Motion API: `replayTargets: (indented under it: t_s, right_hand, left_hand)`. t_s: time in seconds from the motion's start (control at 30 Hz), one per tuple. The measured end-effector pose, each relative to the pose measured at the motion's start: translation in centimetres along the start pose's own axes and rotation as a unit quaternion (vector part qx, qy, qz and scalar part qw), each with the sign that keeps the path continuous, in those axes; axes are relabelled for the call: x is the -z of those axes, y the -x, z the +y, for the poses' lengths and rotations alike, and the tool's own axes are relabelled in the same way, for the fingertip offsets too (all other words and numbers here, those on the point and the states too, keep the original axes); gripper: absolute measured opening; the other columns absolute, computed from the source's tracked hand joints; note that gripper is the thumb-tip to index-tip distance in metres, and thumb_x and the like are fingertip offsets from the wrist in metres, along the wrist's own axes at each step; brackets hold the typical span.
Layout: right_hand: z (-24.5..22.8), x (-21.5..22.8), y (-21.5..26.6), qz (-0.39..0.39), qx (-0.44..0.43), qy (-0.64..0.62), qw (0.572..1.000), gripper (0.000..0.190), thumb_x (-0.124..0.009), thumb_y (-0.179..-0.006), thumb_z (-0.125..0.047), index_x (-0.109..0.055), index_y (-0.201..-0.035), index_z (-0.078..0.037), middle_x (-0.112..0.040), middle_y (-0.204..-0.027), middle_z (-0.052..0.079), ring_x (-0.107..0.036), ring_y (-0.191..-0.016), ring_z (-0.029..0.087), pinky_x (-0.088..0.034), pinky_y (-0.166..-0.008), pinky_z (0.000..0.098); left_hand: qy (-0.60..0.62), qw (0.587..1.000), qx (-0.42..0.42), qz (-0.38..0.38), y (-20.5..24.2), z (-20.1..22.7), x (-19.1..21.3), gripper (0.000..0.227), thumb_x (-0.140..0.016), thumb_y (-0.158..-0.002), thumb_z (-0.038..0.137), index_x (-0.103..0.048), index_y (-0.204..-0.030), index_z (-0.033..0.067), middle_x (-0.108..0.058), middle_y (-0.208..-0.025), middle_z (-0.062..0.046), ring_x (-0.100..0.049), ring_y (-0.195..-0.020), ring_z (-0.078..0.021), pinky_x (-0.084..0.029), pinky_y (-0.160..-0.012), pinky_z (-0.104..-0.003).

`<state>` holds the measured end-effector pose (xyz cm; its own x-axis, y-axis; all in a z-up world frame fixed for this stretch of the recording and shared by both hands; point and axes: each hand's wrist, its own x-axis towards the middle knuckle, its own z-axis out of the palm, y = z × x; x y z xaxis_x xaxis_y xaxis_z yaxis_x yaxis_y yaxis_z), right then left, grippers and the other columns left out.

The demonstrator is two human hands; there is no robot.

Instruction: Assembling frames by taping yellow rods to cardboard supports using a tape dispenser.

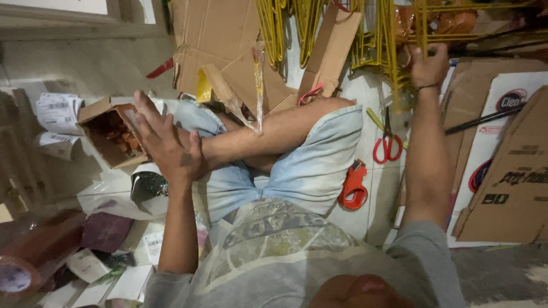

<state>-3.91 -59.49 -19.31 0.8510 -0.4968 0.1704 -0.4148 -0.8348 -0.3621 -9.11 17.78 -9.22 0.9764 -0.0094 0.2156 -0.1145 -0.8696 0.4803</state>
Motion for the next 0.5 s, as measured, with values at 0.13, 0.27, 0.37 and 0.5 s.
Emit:
replayTargets:
  t_s: [0.13,0.27,0.37,0.5]
  right_hand:
    - [-9.9,3.4,3.5,-0.049,-0.066,0.1,0.992,0.043,-0.091,-0.112,-0.022,-0.056,-0.132,-0.008,-0.06,-0.132,0.024,-0.075,-0.107,0.055,-0.061,-0.082,0.0683]
    - [-7.4,0.5,1.4,0.006,-0.029,0.221,0.975,0.056,-0.098,-0.101,-0.02,-0.055,-0.134,-0.01,-0.057,-0.129,0.02,-0.077,-0.09,0.053,-0.058,-0.06,0.0628]
    - [-4.4,-1.5,-0.9,-0.054,0.0,0.267,0.962,0.053,-0.086,-0.12,-0.049,-0.068,-0.133,-0.001,-0.061,-0.13,0.028,-0.072,-0.094,0.054,-0.064,-0.062,0.0693]
    - [-3.2,-2.1,-1.2,-0.033,0.072,0.384,0.92,0.043,-0.072,-0.108,-0.051,-0.083,-0.111,-0.01,-0.08,-0.097,0.014,-0.082,-0.072,0.041,-0.061,-0.049,0.0561]
  left_hand:
    - [0.002,1.0,0.009,-0.02,-0.1,0.0,0.1,0.073,-0.068,-0.111,0.049,-0.051,-0.166,0.0045,-0.018,-0.181,-0.039,-0.021,-0.17,-0.0582,-0.03,-0.135,-0.073]
    - [-0.032,0.999,0.026,-0.034,-0.1,0.7,0.5,0.073,-0.069,-0.108,0.051,-0.061,-0.162,0.0034,-0.018,-0.181,-0.038,-0.021,-0.17,-0.054,-0.031,-0.135,-0.069]
    - [-0.013,0.999,0.025,-0.028,-0.7,1.2,0.9,0.072,-0.072,-0.104,0.045,-0.06,-0.16,0.002,-0.023,-0.178,-0.041,-0.026,-0.167,-0.0582,-0.032,-0.132,-0.07]
    - [-0.018,0.999,0.023,-0.016,-0.1,0.9,0.7,0.072,-0.068,-0.108,0.051,-0.062,-0.158,-0.0002,-0.024,-0.178,-0.039,-0.027,-0.166,-0.0591,-0.03,-0.133,-0.071]
